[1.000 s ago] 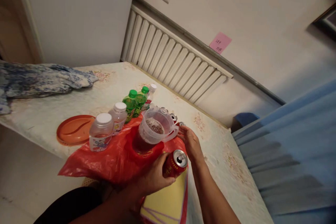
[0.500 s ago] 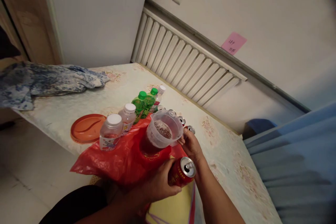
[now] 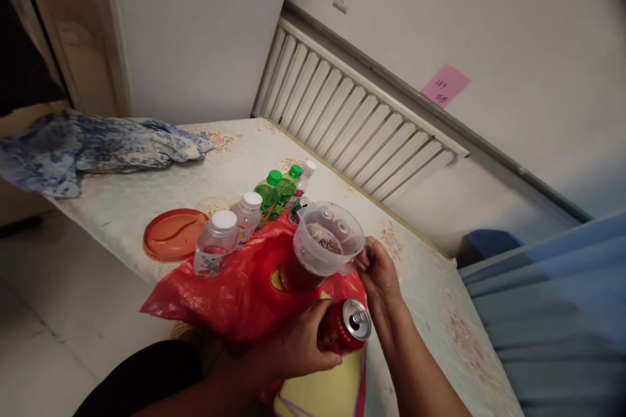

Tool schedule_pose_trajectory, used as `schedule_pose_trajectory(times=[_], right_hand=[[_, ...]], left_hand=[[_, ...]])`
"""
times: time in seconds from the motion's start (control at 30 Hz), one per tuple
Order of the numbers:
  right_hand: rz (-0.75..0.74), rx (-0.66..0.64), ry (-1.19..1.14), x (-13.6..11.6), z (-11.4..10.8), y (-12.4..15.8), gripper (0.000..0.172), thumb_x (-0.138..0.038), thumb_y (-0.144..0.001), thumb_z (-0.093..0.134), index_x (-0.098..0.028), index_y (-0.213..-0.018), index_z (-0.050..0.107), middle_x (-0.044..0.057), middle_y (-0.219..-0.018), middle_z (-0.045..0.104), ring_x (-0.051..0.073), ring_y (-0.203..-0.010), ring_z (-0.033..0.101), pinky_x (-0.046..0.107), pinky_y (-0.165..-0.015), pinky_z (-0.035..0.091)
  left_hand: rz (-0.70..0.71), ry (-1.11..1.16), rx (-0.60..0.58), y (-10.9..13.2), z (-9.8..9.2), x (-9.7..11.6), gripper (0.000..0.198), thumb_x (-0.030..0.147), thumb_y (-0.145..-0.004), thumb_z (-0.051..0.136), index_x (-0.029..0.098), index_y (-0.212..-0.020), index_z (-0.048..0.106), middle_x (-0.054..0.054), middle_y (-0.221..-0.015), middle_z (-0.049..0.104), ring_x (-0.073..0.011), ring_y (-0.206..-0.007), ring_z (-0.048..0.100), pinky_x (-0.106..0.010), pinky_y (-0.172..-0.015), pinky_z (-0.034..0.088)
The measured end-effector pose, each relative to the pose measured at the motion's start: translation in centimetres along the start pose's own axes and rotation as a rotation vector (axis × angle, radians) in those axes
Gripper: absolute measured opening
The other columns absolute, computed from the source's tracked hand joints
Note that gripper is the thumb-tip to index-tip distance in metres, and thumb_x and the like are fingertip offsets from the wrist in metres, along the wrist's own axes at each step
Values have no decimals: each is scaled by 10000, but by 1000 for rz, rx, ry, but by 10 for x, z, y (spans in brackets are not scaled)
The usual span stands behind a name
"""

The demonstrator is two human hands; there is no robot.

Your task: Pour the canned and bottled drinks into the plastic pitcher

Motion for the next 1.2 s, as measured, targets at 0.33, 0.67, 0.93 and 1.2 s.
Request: schedule_pose_trajectory(times=[0.33, 0.67, 0.93, 1.2], right_hand=[[-143, 251, 156, -91, -46, 28, 396, -407, -679, 693, -225, -527, 375, -111, -427, 256, 55, -376, 202, 231, -414, 331], [-107, 475, 278, -146, -115, 86, 409, -400, -665, 714, -224, -489, 389, -94, -404, 291, 63, -380, 255, 238, -411, 352], [-37, 518, 375, -150, -146, 141, 457, -456, -712, 696, -227, -462, 390, -76, -411, 292, 84, -403, 270, 264, -434, 360], [83, 513, 437, -133, -160, 178, 502, -517, -708, 708, -217, -458, 391, -63, -444, 297, 89, -433, 276, 269, -444, 300]], left_hand=[[47, 3, -23, -4, 5, 4, 739, 172, -592, 742, 255, -1280, 487, -64, -1264, 600, -283, -1156, 568, -412, -1014, 453], [77, -15, 74, -21, 7, 6, 692, 126, -623, 693, 219, -1275, 481, -87, -1268, 594, -281, -1201, 544, -446, -1057, 418], [64, -29, 130, -34, 11, 4, 650, 145, -632, 703, 191, -1250, 506, -97, -1237, 616, -284, -1182, 566, -449, -1042, 432], [98, -66, 167, -39, 14, 2, 624, 134, -622, 697, 198, -1220, 526, -93, -1209, 633, -292, -1165, 583, -452, -1023, 456]])
Point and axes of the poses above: each hand's wrist, its own y-axis away from the middle knuckle, its own z-axis out of the palm, x = y × z, the point moved 6 cm from there along -y, towards the middle knuckle
